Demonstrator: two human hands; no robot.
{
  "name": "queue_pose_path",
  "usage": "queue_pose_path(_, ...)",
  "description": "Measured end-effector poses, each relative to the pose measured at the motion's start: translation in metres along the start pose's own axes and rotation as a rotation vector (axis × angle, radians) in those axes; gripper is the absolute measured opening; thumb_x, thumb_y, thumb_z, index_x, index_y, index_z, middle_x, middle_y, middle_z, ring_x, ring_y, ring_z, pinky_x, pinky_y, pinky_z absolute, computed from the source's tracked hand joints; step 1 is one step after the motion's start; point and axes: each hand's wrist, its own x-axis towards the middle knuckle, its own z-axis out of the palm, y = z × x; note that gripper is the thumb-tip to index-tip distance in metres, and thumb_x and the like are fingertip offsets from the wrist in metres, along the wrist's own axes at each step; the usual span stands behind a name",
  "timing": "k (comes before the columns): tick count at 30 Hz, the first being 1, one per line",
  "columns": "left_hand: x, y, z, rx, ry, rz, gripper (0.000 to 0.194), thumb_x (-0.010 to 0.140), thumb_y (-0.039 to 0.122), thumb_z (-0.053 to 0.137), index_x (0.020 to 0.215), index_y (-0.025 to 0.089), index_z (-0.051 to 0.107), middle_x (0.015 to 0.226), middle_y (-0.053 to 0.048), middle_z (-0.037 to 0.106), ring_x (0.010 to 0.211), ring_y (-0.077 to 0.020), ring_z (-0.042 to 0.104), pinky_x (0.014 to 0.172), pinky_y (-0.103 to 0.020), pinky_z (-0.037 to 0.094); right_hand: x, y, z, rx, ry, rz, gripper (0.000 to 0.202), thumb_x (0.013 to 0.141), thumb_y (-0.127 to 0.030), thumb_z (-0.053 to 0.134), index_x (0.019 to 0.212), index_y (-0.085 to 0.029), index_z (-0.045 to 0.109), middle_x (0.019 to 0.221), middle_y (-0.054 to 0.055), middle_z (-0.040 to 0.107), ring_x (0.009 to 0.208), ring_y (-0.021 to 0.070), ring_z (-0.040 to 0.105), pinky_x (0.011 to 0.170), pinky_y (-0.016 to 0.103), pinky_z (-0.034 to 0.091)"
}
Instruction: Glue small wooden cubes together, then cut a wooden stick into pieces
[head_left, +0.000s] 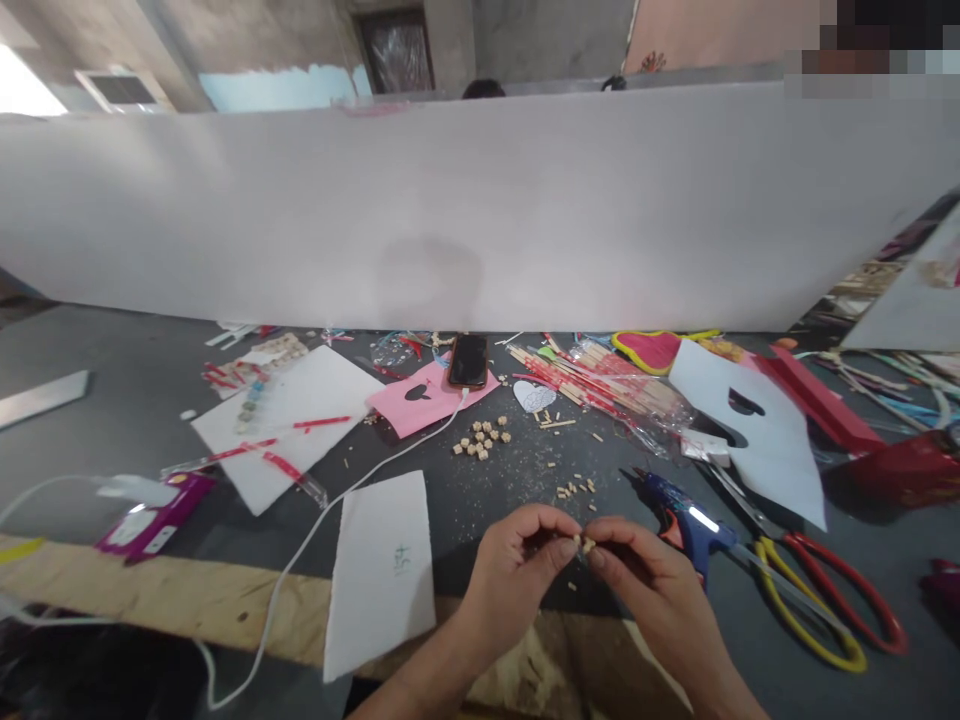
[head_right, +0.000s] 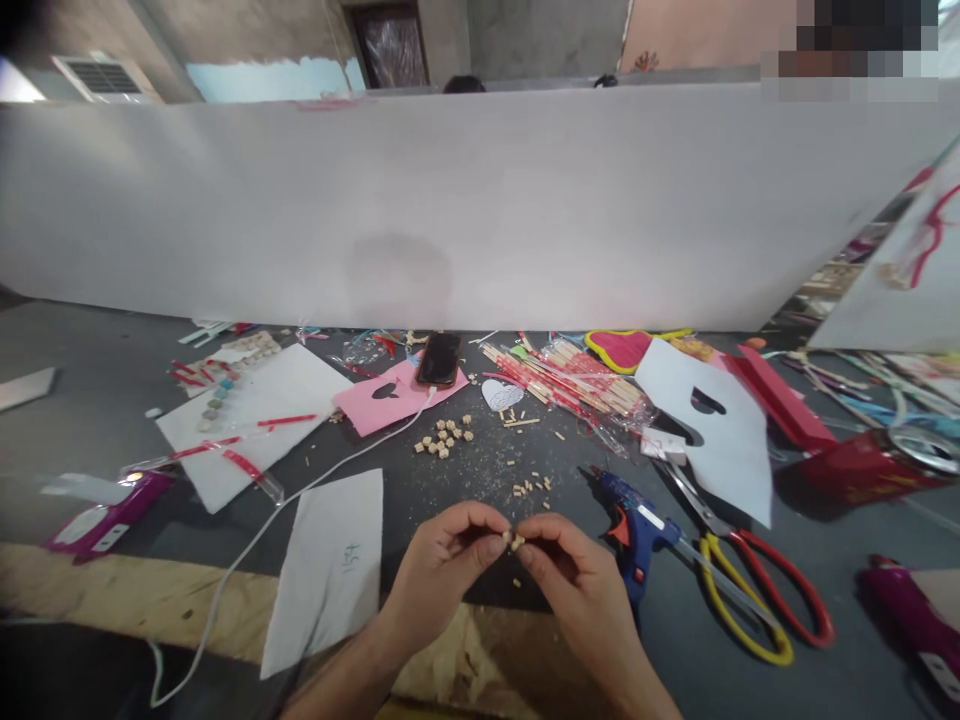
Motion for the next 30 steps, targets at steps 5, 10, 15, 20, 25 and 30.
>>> queue_pose_path(5, -0.002, 0.001, 0.002, 0.126, 0.003, 0.084, 0.012, 0.078, 0.025, 0.058, 0.08, 0.019, 0.068, 0.076, -0.004, 0.064, 0.072, -0.0158, 0.055, 0.067, -0.023, 0.042, -0.004, -0.002, -0.002, 0.013, 0.018, 0.004, 0.012, 0.071, -0.031, 0.062, 0.076, -0.022, 0.068, 0.077, 0.003, 0.068, 0.07, 0.0166, 0.063, 0.063, 0.022, 0.053)
queue_pose_path(10, -0.002, 0.004, 0.004, 0.218, 0.005, 0.203, 0.013, 0.079, 0.022, 0.057, 0.079, 0.021, 0.07, 0.076, -0.004, 0.066, 0.073, -0.016, 0.057, 0.069, -0.024, 0.042, -0.007, -0.001, -0.002, 0.03, 0.031, -0.002, 0.012, 0.071, -0.032, 0.062, 0.075, -0.022, 0.068, 0.077, 0.003, 0.068, 0.071, 0.0168, 0.064, 0.064, 0.022, 0.053)
queue_pose_path(15, -0.004, 0.006, 0.005, 0.238, -0.005, 0.24, 0.013, 0.08, 0.021, 0.057, 0.079, 0.022, 0.071, 0.077, -0.004, 0.067, 0.074, -0.0158, 0.059, 0.069, -0.024, 0.043, -0.011, 0.003, -0.002, 0.031, 0.068, 0.048, 0.013, 0.071, -0.031, 0.063, 0.079, -0.022, 0.067, 0.075, 0.002, 0.068, 0.068, 0.0159, 0.064, 0.061, 0.021, 0.053)
queue_pose_path(20, -0.005, 0.004, 0.005, 0.231, -0.018, 0.246, 0.014, 0.08, 0.021, 0.057, 0.079, 0.022, 0.071, 0.076, -0.004, 0.068, 0.074, -0.0163, 0.059, 0.069, -0.025, 0.043, -0.013, 0.004, -0.003, 0.037, 0.054, 0.031, 0.012, 0.072, -0.032, 0.062, 0.078, -0.022, 0.067, 0.077, 0.003, 0.068, 0.07, 0.0162, 0.064, 0.063, 0.021, 0.053)
queue_pose_path(25, -0.005, 0.004, 0.005, 0.239, -0.023, 0.274, 0.014, 0.08, 0.022, 0.057, 0.079, 0.022, 0.071, 0.076, -0.005, 0.067, 0.074, -0.0161, 0.06, 0.068, -0.024, 0.044, -0.015, 0.004, 0.0, 0.048, 0.051, 0.017, 0.013, 0.071, -0.032, 0.063, 0.077, -0.022, 0.065, 0.077, 0.003, 0.066, 0.068, 0.0159, 0.063, 0.061, 0.022, 0.053)
queue_pose_path(30, -0.004, 0.003, 0.005, 0.282, -0.018, 0.263, 0.012, 0.078, 0.018, 0.059, 0.081, 0.021, 0.07, 0.077, -0.003, 0.067, 0.074, -0.0151, 0.058, 0.069, -0.023, 0.043, -0.016, 0.007, 0.004, 0.042, 0.061, -0.053, 0.008, 0.074, -0.028, 0.062, 0.08, -0.022, 0.063, 0.081, 0.003, 0.064, 0.073, 0.0154, 0.062, 0.065, 0.022, 0.052)
